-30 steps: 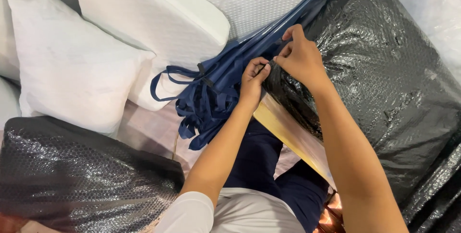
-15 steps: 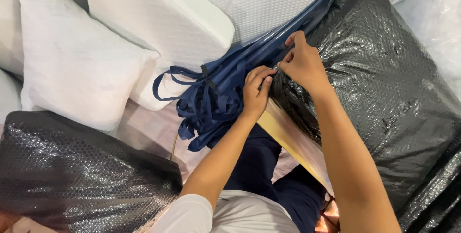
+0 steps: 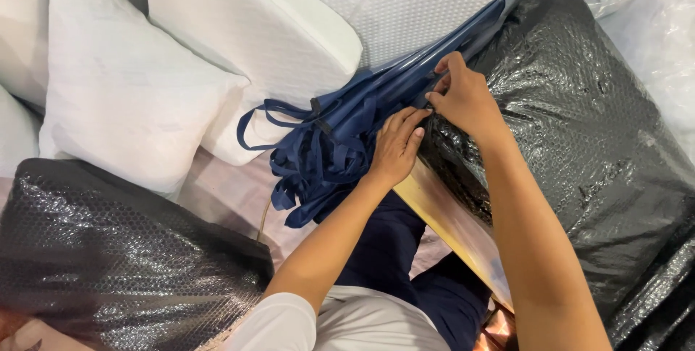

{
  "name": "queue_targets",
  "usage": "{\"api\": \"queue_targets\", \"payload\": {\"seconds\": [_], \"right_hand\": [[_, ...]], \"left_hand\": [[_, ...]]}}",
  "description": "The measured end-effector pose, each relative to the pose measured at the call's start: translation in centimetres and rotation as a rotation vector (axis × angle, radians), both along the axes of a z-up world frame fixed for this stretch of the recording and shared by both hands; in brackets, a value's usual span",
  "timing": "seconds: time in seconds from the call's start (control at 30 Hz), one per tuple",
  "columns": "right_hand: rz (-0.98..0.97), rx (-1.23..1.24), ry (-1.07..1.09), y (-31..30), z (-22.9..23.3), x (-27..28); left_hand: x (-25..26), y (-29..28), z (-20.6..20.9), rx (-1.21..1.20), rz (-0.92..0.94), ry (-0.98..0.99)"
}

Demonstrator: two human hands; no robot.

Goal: A person wraps a white pillow in black bubble wrap, securing it with clear tape cut using scissors.

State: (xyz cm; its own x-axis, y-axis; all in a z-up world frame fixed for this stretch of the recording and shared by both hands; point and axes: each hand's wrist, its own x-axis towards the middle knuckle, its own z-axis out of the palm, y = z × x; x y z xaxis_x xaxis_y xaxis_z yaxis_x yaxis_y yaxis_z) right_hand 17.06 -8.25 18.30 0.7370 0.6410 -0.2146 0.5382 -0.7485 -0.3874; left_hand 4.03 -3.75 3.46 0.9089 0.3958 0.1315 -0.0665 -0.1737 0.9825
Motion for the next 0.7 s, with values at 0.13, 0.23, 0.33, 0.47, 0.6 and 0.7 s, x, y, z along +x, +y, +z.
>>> {"api": "queue_targets", "payload": {"seconds": [0.13, 0.23, 0.33, 0.47, 0.6, 0.7], "right_hand": [[-0.080, 0.074, 0.082, -0.2, -0.1, 0.4], [-0.104, 0.093, 0.080, -1.0, -1.2, 1.5], [-0.186, 0.076, 0.112, -1.5, -1.6, 2.2], [-0.234, 0.042, 0.191, -1.1, -1.0, 2.6], [-0.195, -0.064, 0.160, -0.8, -0.6, 2.7], [-0.108, -0.146, 0.103, -0.5, -0.5, 2.5]], "left_hand": [[0.5, -0.2, -0.6, 0.039, 0.011, 0.010], [0.5, -0.1, -0.5, 0.078, 0.027, 0.008], [0.5, -0.1, -0.5, 0.102, 0.041, 0.004], [0.4, 0.0, -0.1, 0.117, 0.054, -0.002], [0.3, 0.0, 0.0, 0.128, 0.052, 0.007], [0.2, -0.1, 0.2, 0.121, 0.041, 0.029]]}}
